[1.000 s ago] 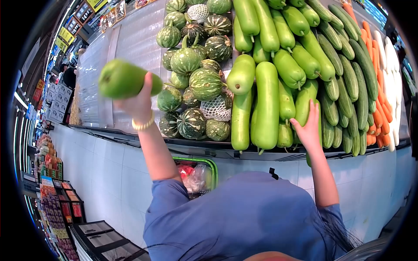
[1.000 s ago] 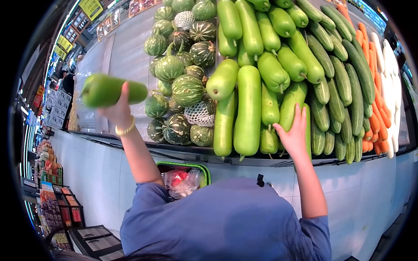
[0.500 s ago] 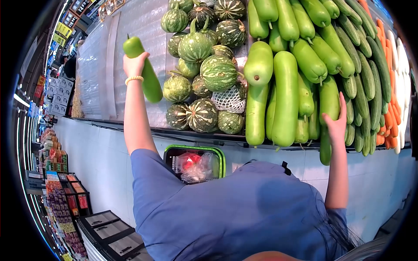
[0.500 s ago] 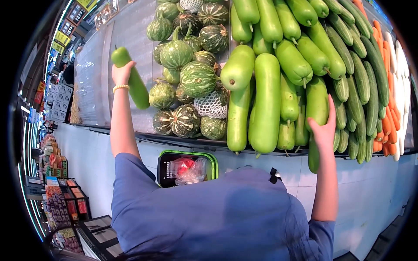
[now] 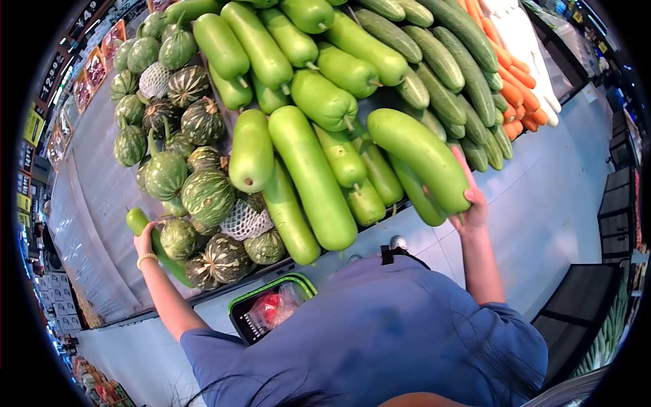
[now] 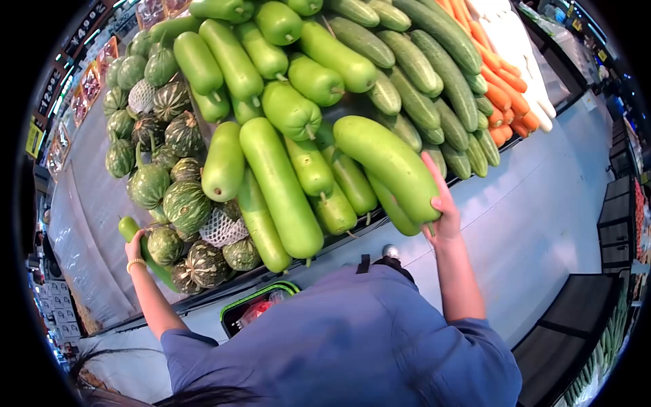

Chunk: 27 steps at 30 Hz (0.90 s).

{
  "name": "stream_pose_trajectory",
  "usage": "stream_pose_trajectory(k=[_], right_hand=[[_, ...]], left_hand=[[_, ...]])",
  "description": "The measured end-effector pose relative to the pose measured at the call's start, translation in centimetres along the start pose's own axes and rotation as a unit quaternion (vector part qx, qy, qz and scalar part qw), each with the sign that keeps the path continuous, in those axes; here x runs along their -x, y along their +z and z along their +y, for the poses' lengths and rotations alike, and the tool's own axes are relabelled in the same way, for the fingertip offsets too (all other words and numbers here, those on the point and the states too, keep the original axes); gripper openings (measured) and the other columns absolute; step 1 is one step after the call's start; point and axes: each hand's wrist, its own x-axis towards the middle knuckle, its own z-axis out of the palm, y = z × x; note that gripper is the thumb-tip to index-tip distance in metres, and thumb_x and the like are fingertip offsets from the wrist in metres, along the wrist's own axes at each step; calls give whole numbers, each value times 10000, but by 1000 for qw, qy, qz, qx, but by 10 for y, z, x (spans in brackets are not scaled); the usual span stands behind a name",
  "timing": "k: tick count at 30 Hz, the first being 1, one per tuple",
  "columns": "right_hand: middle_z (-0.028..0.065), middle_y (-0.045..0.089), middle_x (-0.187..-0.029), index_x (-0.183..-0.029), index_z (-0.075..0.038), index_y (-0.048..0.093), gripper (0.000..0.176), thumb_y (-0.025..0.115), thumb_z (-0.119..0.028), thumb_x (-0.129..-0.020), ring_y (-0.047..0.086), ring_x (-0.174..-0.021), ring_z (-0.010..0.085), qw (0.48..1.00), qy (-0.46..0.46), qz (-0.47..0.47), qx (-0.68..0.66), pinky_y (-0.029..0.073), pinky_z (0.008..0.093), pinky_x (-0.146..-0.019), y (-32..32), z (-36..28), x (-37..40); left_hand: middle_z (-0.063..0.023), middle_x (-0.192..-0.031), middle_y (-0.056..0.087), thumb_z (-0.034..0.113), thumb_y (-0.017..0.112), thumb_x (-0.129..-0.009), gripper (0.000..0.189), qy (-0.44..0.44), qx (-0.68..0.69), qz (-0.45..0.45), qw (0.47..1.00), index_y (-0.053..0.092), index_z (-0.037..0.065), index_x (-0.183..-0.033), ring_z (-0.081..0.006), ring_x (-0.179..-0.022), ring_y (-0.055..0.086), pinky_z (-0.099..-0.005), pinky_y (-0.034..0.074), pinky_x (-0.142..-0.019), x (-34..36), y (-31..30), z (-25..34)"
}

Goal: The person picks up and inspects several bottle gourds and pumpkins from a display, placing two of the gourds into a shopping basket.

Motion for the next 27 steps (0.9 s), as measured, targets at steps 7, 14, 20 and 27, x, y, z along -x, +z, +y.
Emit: stream_pose_trajectory(k=[7,14,20,27], right_hand=[[190,225,-1475,-1453,-136,216,869,612,-275,-692,185,-1343,462,909,6,-177,-377,299,478,-1087,-58,-8,18],[197,216,-1475,-1438,-73,242,809,614,-267,-747,137,-1370,416,863,-19,-274,-424,263,450,-1112,-92,-50,2],[156,218,-1486,-1424,-104,291,790,639,-228,-726,129,-1378,393,887,-21,-232,-399,261,455,-1114,-128,-93,-8],[127,277,-1464,-1397,-123,356,740,635,-183,-714,169,-1368,380,857,18,-248,-451,294,442,-1102,-176,-134,-22]], left_hand=[[-101,-937,673,305,783,-708,445,108,39,-60,992,652,-8,-995,-191,-852,624,-326,467,-797,-17,22,-53],[-194,-1231,539,236,691,-824,532,184,86,304,931,493,-40,-1234,-253,-1096,535,-345,421,-954,52,-3,-2],[-158,-1255,501,170,798,-632,656,652,21,-135,746,522,33,-1211,-288,-1147,479,-434,354,-1007,476,128,238],[-77,-1402,379,224,813,-545,950,721,-212,-325,575,356,202,-1378,-276,-1321,336,-660,221,-1029,555,249,243]])
